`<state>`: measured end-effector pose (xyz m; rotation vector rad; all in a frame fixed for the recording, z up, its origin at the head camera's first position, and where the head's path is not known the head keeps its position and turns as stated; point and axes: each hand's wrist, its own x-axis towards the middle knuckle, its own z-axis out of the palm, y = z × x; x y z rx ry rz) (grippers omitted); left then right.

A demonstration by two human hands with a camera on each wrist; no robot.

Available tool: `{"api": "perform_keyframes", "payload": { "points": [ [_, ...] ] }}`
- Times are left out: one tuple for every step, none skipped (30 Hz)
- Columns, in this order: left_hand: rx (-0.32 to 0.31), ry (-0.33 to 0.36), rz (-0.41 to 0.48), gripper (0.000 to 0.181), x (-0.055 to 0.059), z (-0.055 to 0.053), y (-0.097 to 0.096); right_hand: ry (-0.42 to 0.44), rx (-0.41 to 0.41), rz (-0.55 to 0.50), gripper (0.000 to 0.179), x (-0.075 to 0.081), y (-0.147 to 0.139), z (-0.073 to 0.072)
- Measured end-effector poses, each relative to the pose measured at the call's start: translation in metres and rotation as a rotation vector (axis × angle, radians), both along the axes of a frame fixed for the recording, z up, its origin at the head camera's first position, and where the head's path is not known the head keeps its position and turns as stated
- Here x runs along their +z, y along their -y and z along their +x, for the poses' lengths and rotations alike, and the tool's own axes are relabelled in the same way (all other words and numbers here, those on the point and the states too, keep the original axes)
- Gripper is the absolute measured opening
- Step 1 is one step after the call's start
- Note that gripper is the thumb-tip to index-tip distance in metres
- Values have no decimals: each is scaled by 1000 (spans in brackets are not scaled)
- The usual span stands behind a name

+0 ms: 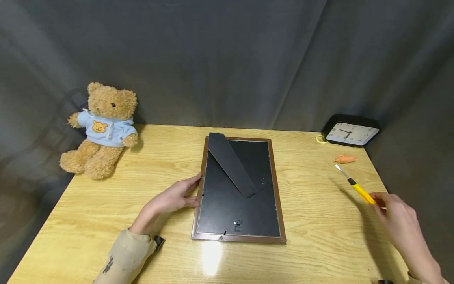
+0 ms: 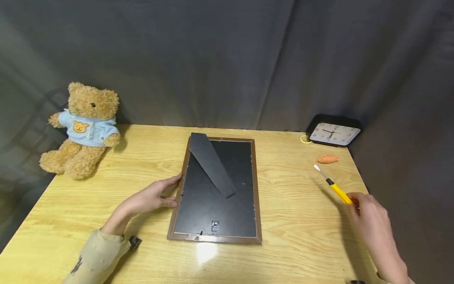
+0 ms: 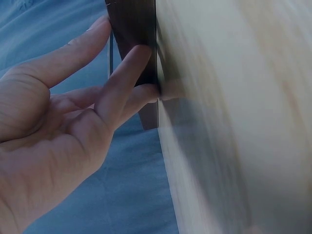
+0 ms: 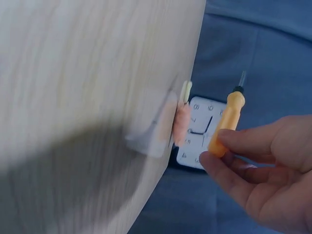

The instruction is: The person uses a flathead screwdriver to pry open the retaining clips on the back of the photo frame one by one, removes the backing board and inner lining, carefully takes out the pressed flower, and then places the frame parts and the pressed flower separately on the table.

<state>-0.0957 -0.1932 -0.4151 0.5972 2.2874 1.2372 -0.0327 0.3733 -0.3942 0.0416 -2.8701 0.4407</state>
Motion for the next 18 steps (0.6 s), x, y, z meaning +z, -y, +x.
{"api": "perform_keyframes", "payload": {
  "points": [
    [0, -10, -10, 93, 0, 0, 0, -11, 8, -7, 26, 0, 2, -2],
    [0, -17, -18, 93, 0, 0, 1, -23, 18, -15, 26, 0, 4, -3],
    [0, -23, -25, 93, 0, 0, 1, -35, 26, -23, 27, 0, 6, -4],
    [0, -24, -25, 93, 0, 0, 1, -45, 34, -30, 28, 1, 8, -5],
    [-1, -29, -27, 93, 0, 1, 1, -65, 44, -35, 28, 1, 10, -6],
    [-2, -31, -27, 93, 0, 1, 1, -83, 56, -40, 29, 2, 11, -6],
    [-4, -33, -26, 93, 0, 1, 2, -96, 64, -46, 29, 2, 13, -7],
    [-3, -30, -26, 93, 0, 1, 2, -107, 72, -50, 30, 3, 15, -8],
    [-3, -31, -29, 93, 0, 1, 2, -119, 79, -56, 30, 4, 17, -9],
    [-3, -31, -33, 92, -1, 1, 2, -132, 89, -64, 31, 5, 19, -10],
    [-7, -37, -40, 92, -1, 1, 2, -143, 98, -70, 32, 6, 21, -10],
    [-7, -35, -42, 92, -1, 1, 2, -156, 107, -77, 33, 7, 23, -11],
    [-10, -37, -44, 91, 0, 2, 2, -167, 119, -84, 34, 7, 25, -11],
    [-11, -35, -44, 91, 0, 2, 2, -178, 129, -92, 35, 8, 27, -12],
    [-17, -39, -44, 90, 0, 2, 2, -188, 138, -98, 35, 8, 29, -12],
    [-17, -36, -42, 90, 0, 2, 2, -193, 149, -102, 36, 9, 32, -13],
    [-19, -34, -39, 90, 0, 2, 2, -196, 159, -99, 37, 10, 34, -13],
    [-19, -29, -35, 90, 0, 2, 2, -200, 169, -96, 37, 10, 37, -13]
  ]
}}
